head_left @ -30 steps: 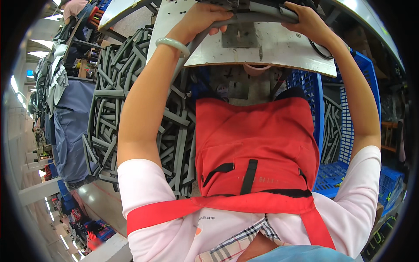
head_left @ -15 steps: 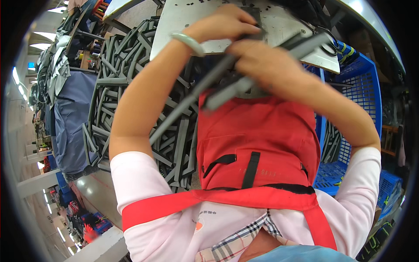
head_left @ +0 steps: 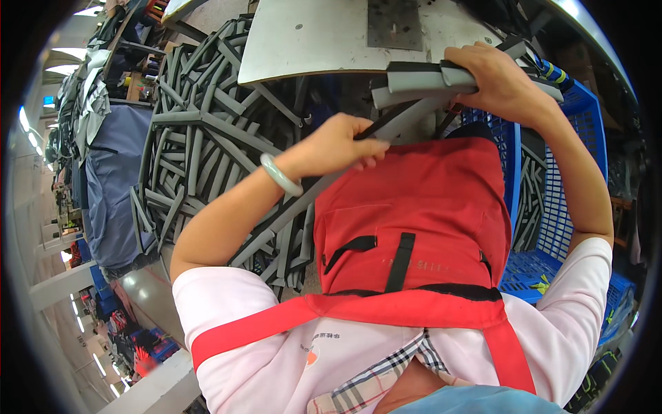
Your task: The recorder is assembling or processing grey tubular components at a factory workstation using a small jig or press.
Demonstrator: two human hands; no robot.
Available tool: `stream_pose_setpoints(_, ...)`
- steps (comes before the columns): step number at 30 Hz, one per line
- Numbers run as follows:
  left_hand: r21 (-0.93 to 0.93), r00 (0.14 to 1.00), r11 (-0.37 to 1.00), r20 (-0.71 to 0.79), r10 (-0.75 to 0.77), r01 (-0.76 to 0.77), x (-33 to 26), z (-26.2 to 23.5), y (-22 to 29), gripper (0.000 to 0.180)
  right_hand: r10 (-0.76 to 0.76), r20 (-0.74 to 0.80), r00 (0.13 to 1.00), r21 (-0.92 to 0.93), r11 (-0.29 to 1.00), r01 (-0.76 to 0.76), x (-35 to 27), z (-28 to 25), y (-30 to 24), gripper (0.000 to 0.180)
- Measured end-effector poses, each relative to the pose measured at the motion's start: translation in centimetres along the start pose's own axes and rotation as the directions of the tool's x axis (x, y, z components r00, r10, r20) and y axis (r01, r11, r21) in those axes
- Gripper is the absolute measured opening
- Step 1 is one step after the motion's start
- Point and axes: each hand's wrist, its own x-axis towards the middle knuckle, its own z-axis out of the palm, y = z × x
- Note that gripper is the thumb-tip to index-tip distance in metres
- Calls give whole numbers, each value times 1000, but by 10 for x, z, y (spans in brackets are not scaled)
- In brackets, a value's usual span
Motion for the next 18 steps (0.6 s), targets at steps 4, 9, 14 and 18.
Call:
stream_pose_setpoints(4,-82,1000,996,20,-23,25,-12,-11,23,23,5,-105,994,58,998,2,-5,-12,10,54)
stream_pose_setpoints(9,-47,991,990,-2,136,-136,-24,-41,86,25,278,-180,943,192,951,-244,-7,-37,18,72)
stream_pose_setpoints(14,-132,997,991,-70,-37,28,-18,-29,57,29,256,-148,955,132,962,-237,-12,-34,20,73)
stream_pose_setpoints(18,51,918,978,-338,209,-204,-7,-35,70,32,388,-140,911,193,913,-359,-14,-28,24,73)
